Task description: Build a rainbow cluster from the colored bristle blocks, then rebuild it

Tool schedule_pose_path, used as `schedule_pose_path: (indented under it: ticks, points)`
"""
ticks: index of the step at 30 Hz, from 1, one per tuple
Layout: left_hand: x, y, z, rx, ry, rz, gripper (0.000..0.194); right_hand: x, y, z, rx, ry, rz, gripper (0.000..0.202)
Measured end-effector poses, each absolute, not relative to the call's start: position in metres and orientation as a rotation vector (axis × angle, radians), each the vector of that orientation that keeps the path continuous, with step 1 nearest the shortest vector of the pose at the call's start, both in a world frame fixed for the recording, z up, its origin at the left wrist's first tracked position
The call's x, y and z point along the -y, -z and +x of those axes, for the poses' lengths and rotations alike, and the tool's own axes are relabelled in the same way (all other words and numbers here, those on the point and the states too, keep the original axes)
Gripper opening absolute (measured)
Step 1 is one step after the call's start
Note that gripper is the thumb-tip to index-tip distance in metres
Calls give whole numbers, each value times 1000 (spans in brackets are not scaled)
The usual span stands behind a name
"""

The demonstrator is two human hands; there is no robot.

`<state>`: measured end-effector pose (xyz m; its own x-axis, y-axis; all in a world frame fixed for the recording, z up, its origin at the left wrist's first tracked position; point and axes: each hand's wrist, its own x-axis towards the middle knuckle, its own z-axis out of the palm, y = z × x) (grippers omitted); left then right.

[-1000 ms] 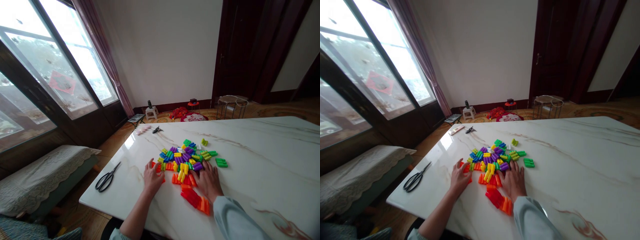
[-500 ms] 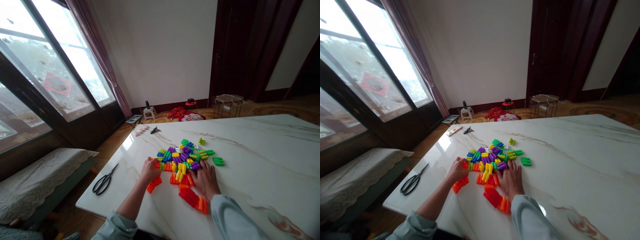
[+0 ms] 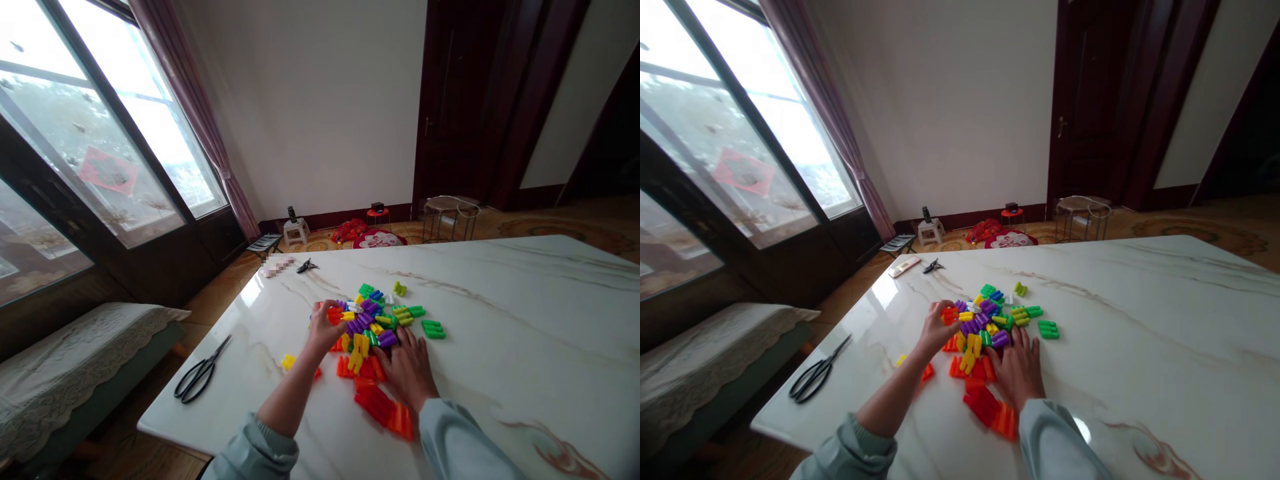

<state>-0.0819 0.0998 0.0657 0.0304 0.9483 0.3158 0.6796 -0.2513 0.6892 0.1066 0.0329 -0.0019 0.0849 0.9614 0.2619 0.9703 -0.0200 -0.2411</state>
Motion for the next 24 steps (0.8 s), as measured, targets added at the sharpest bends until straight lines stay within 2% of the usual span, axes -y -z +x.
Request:
schedule_pose_path:
  ticks: [8,14,19,22,24]
  points:
    - [-82,-53,-39,-1291,-1007,2199,48,-33,1,107,1904,-28,-2022,54]
    - [-45,-57,-66,-1319,-918,2330,49,-34,3,107,1881,-9,-1981,56]
    - [-23,-30,-142,-1776,-1045,2187,47,-36,5,108,1831,-18,-1902,49]
    - [-24,-7,-180,-2200,-935,1958,62,-38,12,115,1717,-61,-1742,45]
    - [-31,3,-189,-2302,-800,1840,70,-40,19,125,1531,-51,-1609,45]
